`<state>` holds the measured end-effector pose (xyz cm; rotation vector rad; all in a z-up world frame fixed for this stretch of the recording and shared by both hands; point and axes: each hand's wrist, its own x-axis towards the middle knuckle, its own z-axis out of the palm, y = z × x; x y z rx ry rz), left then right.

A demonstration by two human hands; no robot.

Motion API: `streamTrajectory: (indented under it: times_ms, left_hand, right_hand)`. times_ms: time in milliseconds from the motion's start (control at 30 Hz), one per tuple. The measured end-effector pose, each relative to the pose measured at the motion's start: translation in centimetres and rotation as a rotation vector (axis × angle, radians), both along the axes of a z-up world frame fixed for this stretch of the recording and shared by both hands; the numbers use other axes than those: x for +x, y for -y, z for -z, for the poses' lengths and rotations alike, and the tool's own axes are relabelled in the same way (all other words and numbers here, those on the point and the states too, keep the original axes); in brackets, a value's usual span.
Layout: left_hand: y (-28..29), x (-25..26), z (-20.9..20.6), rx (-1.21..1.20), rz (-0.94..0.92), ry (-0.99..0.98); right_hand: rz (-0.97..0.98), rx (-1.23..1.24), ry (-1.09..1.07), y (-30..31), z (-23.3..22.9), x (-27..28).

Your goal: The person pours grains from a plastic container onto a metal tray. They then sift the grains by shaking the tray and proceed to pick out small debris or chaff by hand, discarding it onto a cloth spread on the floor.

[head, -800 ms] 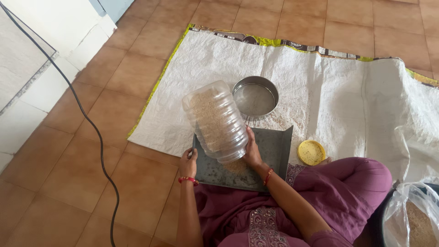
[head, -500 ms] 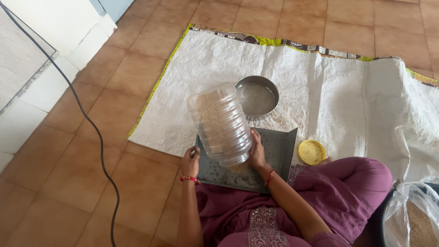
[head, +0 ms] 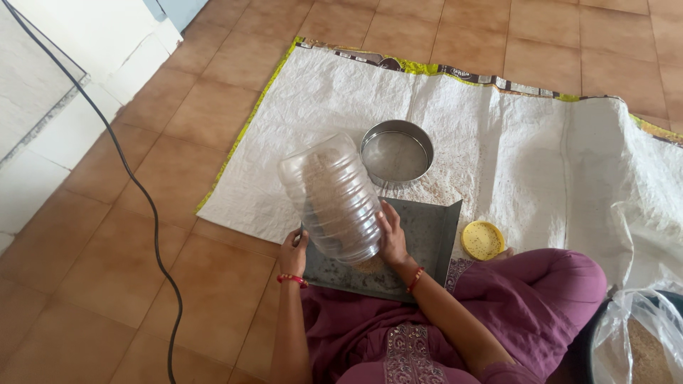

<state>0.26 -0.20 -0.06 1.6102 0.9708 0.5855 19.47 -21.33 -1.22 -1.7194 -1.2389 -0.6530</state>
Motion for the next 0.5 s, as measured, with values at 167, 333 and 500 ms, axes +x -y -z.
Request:
streamTrajectory:
  times_ms: [167,333,500]
  left_hand:
    - [0.2,-0.2,-0.5,0.022,0.002,-0.068]
    - [-0.2,0.0,-0.3,0.045,0.003,-0.062]
    - [-0.7,-0.1,0.5,0.012,0.004,-0.06]
  right_hand:
    - [0.024,-0.022,-0.06,-0.4,-1.2,-0.8]
    - [-0.054,0.008,-0.153,-1.0,-3.1,-1.3]
    - [-0.016,0.002,-0.224,-2.0,-5.2,-1.5]
